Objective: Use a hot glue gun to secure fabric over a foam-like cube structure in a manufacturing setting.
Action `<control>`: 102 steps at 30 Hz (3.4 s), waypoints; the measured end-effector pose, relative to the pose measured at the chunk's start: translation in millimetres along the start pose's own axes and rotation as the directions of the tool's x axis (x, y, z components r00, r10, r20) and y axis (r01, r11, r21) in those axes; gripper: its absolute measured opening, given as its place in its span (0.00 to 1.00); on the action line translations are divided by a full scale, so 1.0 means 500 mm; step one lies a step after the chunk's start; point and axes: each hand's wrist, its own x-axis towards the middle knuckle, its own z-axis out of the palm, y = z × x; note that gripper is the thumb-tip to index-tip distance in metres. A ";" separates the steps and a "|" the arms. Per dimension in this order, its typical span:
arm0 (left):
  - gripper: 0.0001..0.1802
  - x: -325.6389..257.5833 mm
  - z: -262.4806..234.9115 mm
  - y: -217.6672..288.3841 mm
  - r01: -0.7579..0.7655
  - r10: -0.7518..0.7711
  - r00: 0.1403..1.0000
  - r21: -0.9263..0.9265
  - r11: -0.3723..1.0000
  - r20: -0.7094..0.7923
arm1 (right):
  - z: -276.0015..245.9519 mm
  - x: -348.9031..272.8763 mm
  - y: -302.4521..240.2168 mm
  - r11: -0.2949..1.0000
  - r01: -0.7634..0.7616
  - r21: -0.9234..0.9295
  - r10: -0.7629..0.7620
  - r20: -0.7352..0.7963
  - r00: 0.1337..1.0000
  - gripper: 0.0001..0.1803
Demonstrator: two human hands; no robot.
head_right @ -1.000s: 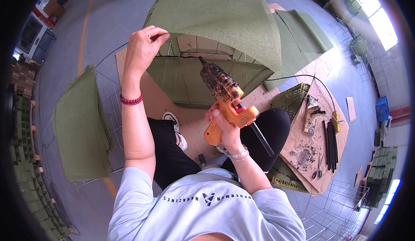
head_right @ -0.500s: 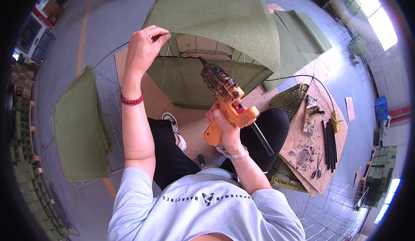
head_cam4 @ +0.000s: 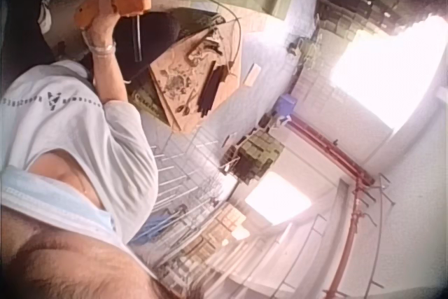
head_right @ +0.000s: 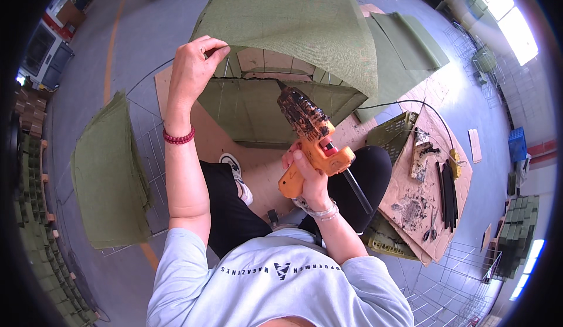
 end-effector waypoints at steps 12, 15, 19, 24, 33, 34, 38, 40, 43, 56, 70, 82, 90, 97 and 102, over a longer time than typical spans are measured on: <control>0.07 0.003 0.007 0.009 0.021 -0.020 1.000 -0.018 1.000 0.017 | -0.014 -0.006 -0.006 1.000 0.000 -0.020 -0.001 -0.067 0.998 0.12; 0.08 0.003 0.006 0.007 0.027 -0.027 0.999 -0.015 1.000 0.021 | -0.015 -0.006 -0.009 1.000 0.007 -0.017 -0.008 -0.066 0.998 0.12; 0.08 0.003 0.008 0.004 0.018 -0.017 1.000 -0.020 1.000 0.014 | -0.023 -0.007 -0.009 0.999 0.014 0.049 -0.012 -0.049 0.999 0.12; 0.08 0.004 0.006 0.006 0.019 -0.019 1.000 -0.020 1.000 0.024 | -0.030 -0.009 -0.012 0.998 0.014 0.061 -0.011 -0.050 0.999 0.12; 0.07 0.004 0.006 0.005 0.019 -0.018 1.000 -0.023 1.000 0.026 | -0.031 -0.012 -0.019 1.000 0.026 -0.003 -0.026 -0.095 0.995 0.12; 0.07 0.004 0.006 0.006 0.016 -0.016 1.000 -0.031 0.999 0.025 | -0.036 -0.012 -0.018 0.999 0.034 0.030 -0.031 -0.095 0.995 0.12; 0.08 0.005 0.005 0.008 0.028 -0.027 0.999 -0.011 1.000 0.038 | -0.041 -0.013 -0.021 0.996 0.044 0.074 -0.038 -0.078 0.996 0.12; 0.08 0.005 0.004 0.007 0.027 -0.027 0.999 -0.016 1.000 0.034 | -0.040 -0.015 -0.022 0.996 0.047 0.072 -0.040 -0.088 0.995 0.12; 0.08 0.004 0.005 0.006 0.021 -0.020 0.999 -0.015 1.000 0.030 | -0.039 -0.016 -0.024 0.996 0.054 0.069 -0.047 -0.101 0.994 0.12; 0.08 0.003 0.004 0.006 0.022 -0.021 0.999 -0.028 0.999 0.028 | -0.049 -0.017 -0.035 0.998 0.057 0.011 -0.056 -0.098 0.994 0.12; 0.09 0.006 0.000 0.005 0.038 -0.036 0.999 -0.038 0.999 0.035 | -0.053 -0.015 -0.038 0.987 0.152 0.055 -0.150 -0.031 0.988 0.10; 0.09 0.003 -0.002 0.007 0.029 -0.028 0.999 -0.047 0.998 0.022 | -0.037 -0.010 -0.031 0.995 0.103 0.000 -0.103 0.024 0.994 0.09; 0.08 0.004 -0.007 0.002 0.027 -0.026 0.999 -0.049 0.998 0.025 | -0.050 -0.020 -0.039 0.992 0.096 -0.084 -0.100 -0.052 0.994 0.13; 0.08 0.004 -0.004 0.006 0.008 -0.007 1.000 -0.025 1.000 0.020 | -0.065 -0.020 -0.043 0.995 0.091 -0.037 -0.094 -0.077 0.993 0.13; 0.08 0.004 0.001 0.004 0.003 -0.003 1.000 -0.037 0.999 0.018 | -0.067 -0.023 -0.045 0.995 0.099 -0.017 -0.100 -0.084 0.991 0.13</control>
